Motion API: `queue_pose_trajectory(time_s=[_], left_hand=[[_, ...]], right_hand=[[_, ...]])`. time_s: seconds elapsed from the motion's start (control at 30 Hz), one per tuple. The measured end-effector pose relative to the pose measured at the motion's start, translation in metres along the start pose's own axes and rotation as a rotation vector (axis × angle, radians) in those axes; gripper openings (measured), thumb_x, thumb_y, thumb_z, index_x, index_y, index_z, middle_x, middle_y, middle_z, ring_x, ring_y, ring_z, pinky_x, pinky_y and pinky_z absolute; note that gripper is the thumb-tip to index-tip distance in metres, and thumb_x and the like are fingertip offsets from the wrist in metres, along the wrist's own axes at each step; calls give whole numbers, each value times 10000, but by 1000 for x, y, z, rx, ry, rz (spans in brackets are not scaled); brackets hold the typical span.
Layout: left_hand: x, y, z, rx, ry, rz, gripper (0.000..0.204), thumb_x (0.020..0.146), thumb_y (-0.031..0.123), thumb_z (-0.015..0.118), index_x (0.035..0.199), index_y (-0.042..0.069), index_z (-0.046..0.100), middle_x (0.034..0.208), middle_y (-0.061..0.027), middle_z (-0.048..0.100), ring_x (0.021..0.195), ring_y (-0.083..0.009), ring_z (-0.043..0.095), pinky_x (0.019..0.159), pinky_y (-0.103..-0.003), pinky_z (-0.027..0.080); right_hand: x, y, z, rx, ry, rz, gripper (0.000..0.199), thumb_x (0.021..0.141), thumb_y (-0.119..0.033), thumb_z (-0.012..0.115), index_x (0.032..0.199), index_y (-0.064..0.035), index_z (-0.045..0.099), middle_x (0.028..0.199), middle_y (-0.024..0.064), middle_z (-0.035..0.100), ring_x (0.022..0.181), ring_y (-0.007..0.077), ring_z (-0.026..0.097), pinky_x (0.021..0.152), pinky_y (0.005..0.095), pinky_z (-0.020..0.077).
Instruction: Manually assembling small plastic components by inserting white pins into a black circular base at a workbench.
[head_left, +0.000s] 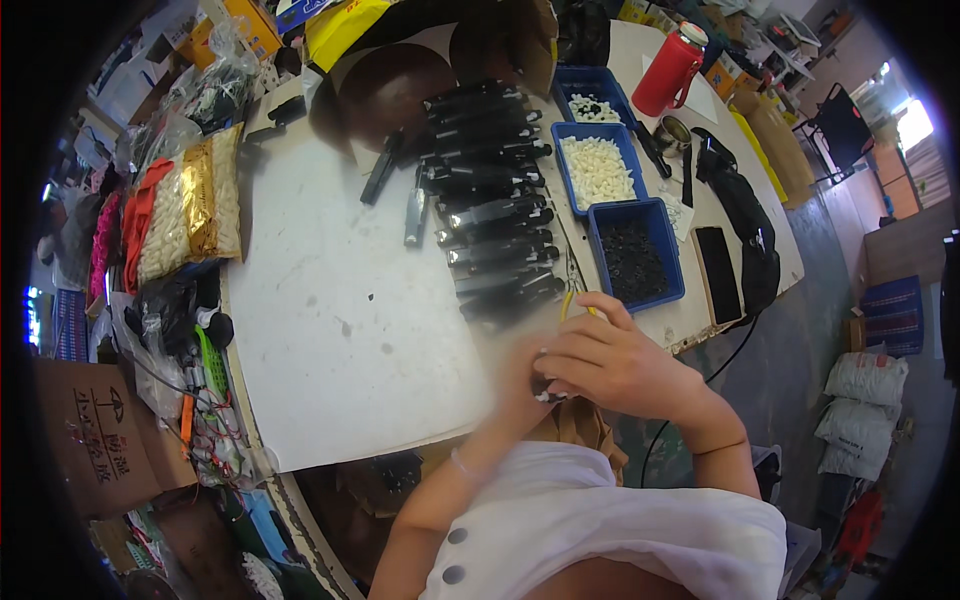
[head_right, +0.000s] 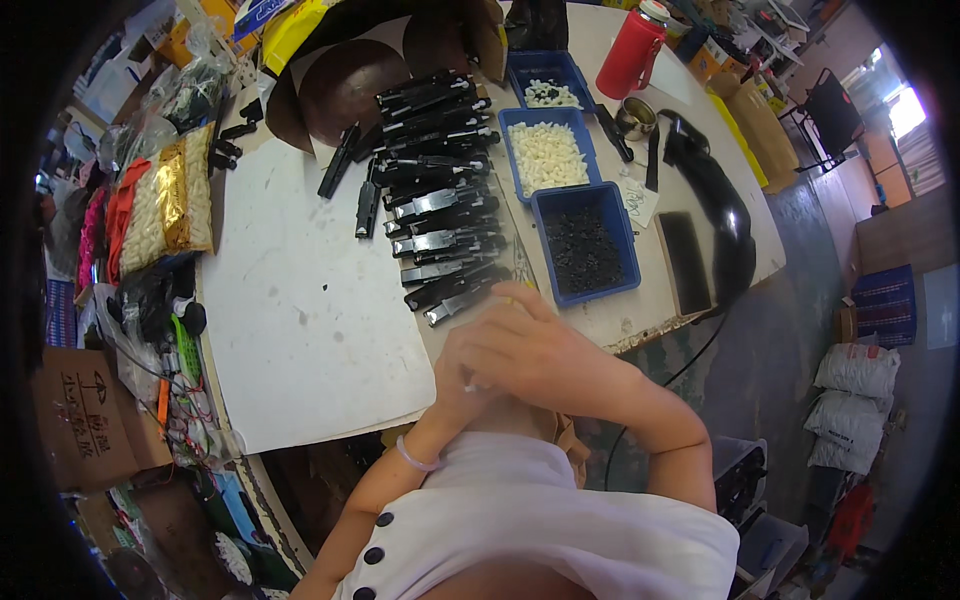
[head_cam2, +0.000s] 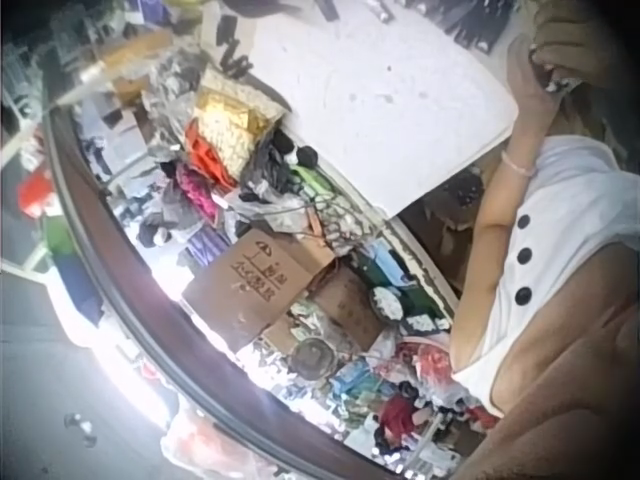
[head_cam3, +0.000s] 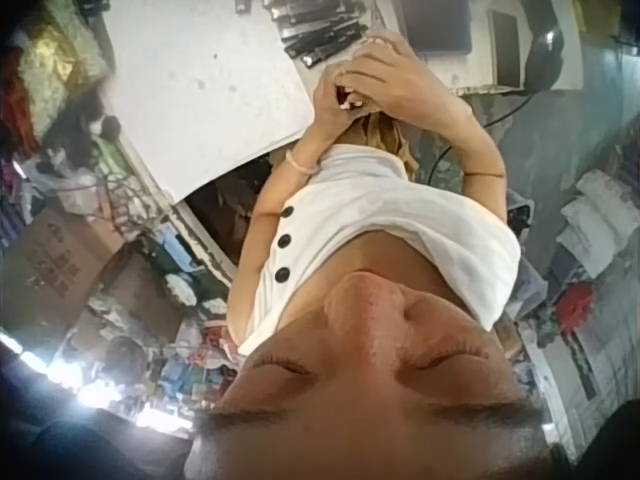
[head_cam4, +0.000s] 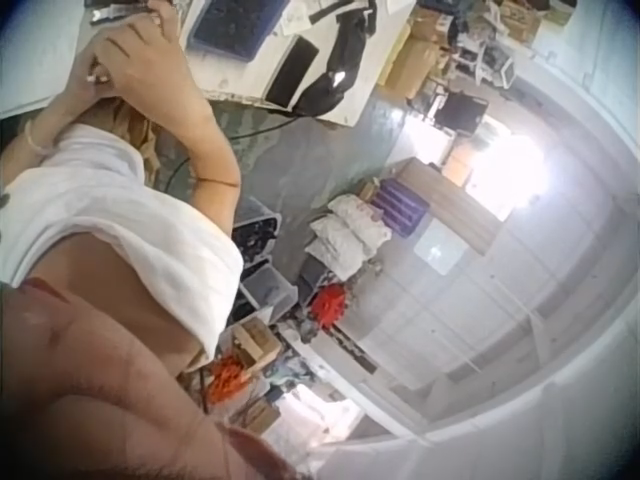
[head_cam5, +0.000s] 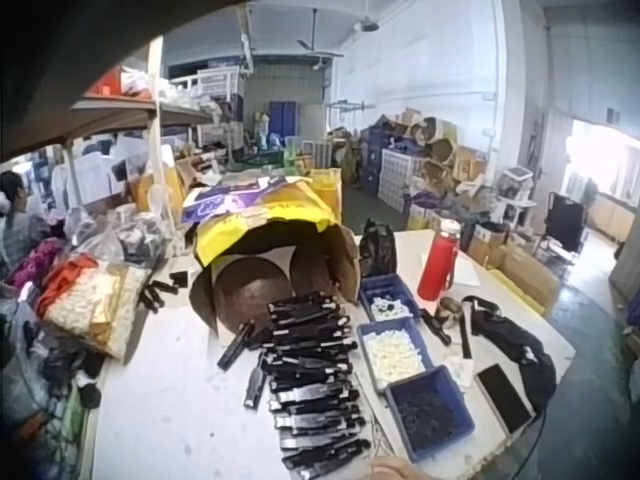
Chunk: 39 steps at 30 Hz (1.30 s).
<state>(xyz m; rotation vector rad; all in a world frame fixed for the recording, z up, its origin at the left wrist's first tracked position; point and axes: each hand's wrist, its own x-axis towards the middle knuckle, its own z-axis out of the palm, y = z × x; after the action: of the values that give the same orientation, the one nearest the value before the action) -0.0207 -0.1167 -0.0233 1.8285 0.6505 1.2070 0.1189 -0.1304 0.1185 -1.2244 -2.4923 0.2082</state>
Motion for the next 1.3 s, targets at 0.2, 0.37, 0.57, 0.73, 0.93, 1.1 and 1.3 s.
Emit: queue_pose_trajectory(time_s=[0.2, 0.37, 0.57, 0.73, 0.93, 1.1, 1.3], left_hand=[[-1, 1, 0, -3, 34, -45, 501, 642, 162, 764, 1055, 33, 511, 1002, -120, 553, 862, -267, 574, 720, -315, 472], [-9, -10, 0, 29, -25, -46, 626, 615, 159, 779, 1131, 50, 443, 1032, -128, 519, 929, -289, 538, 800, -365, 439], [-27, -20, 8, 150, -157, -213, 584, 666, 154, 714, 1163, 31, 432, 1085, -138, 507, 1008, -317, 510, 861, -387, 412], [-41, -36, 22, 30, -50, -282, 459, 739, 138, 617, 1158, 32, 461, 1097, -134, 517, 1040, -332, 491, 895, -412, 388], [-10, -15, 4, -7, 53, -85, 625, 603, 174, 776, 1133, 56, 467, 1021, -132, 534, 934, -316, 533, 807, -398, 443], [-6, -7, 4, -30, 17, -108, 555, 609, 126, 750, 1089, 67, 478, 1010, -143, 538, 916, -315, 544, 792, -392, 452], [-12, -13, 3, -26, 31, -120, 561, 601, 106, 745, 1093, 67, 479, 1021, -144, 533, 923, -316, 541, 798, -392, 449]], right_hand=[[-5, 0, -3, -97, -34, -16, 164, 721, -134, 606, 878, -98, 577, 893, 4, 549, 932, 159, 514, 982, 417, 307], [2, -7, -13, -296, -165, -99, 185, 705, -127, 562, 883, -77, 574, 897, 11, 551, 927, 153, 515, 968, 409, 322], [18, -35, -12, -684, -386, -258, 232, 629, -167, 525, 763, 0, 613, 789, 112, 565, 868, 245, 522, 863, 344, 382], [23, -33, 1, -640, -430, -234, 199, 644, -172, 532, 751, -22, 606, 775, 103, 567, 830, 240, 525, 784, 324, 394], [45, 78, -18, -124, 76, -89, 87, 721, -176, 570, 691, -108, 614, 711, 58, 576, 724, 243, 543, 659, 338, 425], [32, 202, 14, -157, -168, 675, 226, 701, -255, 645, 796, -50, 650, 798, 165, 625, 799, 326, 597, 712, 411, 458], [18, 219, 7, -120, -1, 794, 206, 760, -249, 597, 864, -78, 643, 816, 175, 619, 815, 329, 591, 715, 411, 453]])
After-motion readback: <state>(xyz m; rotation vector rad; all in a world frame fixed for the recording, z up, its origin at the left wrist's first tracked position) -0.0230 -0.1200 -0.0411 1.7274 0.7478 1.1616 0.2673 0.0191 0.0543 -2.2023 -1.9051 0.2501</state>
